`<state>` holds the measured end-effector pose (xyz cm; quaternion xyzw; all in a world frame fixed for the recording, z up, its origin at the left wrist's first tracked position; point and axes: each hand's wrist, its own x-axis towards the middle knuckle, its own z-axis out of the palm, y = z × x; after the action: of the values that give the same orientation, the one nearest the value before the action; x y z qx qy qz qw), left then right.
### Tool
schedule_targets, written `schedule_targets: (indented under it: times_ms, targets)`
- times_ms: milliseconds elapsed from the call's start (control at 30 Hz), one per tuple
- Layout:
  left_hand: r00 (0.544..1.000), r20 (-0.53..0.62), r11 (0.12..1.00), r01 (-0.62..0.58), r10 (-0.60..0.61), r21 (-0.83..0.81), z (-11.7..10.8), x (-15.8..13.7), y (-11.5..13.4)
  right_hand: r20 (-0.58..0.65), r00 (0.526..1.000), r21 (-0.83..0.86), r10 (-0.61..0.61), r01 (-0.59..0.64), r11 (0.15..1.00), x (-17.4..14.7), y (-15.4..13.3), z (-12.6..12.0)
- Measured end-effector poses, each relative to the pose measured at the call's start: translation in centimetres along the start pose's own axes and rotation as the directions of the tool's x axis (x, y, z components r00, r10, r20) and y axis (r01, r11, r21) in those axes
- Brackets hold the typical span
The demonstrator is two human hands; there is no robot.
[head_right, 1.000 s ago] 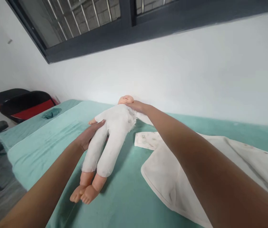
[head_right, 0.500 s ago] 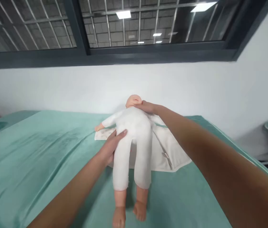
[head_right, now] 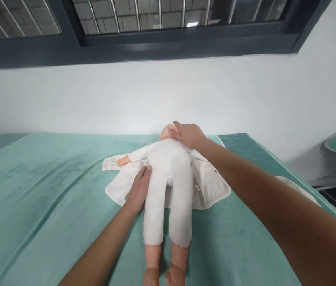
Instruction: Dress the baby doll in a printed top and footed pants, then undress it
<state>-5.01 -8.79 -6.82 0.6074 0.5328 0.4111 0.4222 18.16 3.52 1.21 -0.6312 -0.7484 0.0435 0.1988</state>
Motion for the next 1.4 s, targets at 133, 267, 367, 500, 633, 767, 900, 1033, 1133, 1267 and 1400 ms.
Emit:
schedule_targets:
  times_ms: [133, 267, 367, 500, 633, 767, 900, 1033, 1133, 1267, 1400]
  targets:
    - [0.993, -0.115, 0.998, -0.003, 0.011, 0.066, 0.3, 1.4, 0.4, -0.044, 0.964, -0.093, -0.264, 0.259, 0.961, 0.1, -5.1, 1.2]
    - [0.99, -0.123, 0.945, -0.019, 0.063, 0.326, 0.6, 3.3, -0.2, 0.274, 0.88, -0.119, -0.389, 0.432, 0.894, 0.6, -10.9, 5.1]
    - [0.993, -0.09, 0.893, -0.025, 0.073, 0.449, 0.7, 3.8, -0.6, 0.378, 0.84, -0.148, -0.389, 0.47, 0.87, 1.1, -13.3, 7.2]
    - [0.979, -0.093, 0.804, -0.093, 0.181, 0.588, 0.5, 3.0, -0.6, 0.375, 0.839, -0.134, -0.394, 0.47, 0.873, 1.5, -13.4, 7.5]
    - [0.908, -0.067, 0.548, -0.189, 0.413, 0.815, -0.4, 3.0, -0.8, 0.276, 0.876, -0.083, -0.395, 0.431, 0.899, 1.3, -11.6, 6.0]
    - [0.924, -0.164, 0.489, -0.029, 0.347, 0.872, -2.4, 4.8, -1.6, 0.198, 0.9, 0.001, -0.388, 0.395, 0.918, 0.6, -10.0, 5.1]
    - [0.928, -0.232, 0.581, 0.02, 0.293, 0.814, -4.6, 6.9, -2.7, 0.23, 0.888, -0.019, -0.399, 0.414, 0.91, -0.3, -9.7, 4.5]
    - [0.936, -0.321, 0.871, 0.032, 0.146, 0.49, -6.2, 7.9, -3.5, 0.252, 0.872, -0.072, -0.419, 0.448, 0.891, -1.2, -10.2, 4.2]
    - [0.93, -0.365, 0.993, 0.007, 0.038, 0.121, -7.1, 8.0, -3.7, 0.281, 0.865, -0.154, -0.415, 0.467, 0.871, -1.3, -10.5, 4.3]
    - [0.929, -0.334, 0.916, 0.015, -0.162, -0.401, -7.8, 7.9, -3.4, 0.297, 0.862, -0.246, -0.411, 0.485, 0.839, -1.2, -10.7, 4.9]
    - [0.908, -0.382, 0.909, -0.003, -0.173, -0.418, -7.6, 7.6, -3.2, 0.323, 0.854, -0.295, -0.409, 0.501, 0.814, -1.0, -11.1, 5.5]
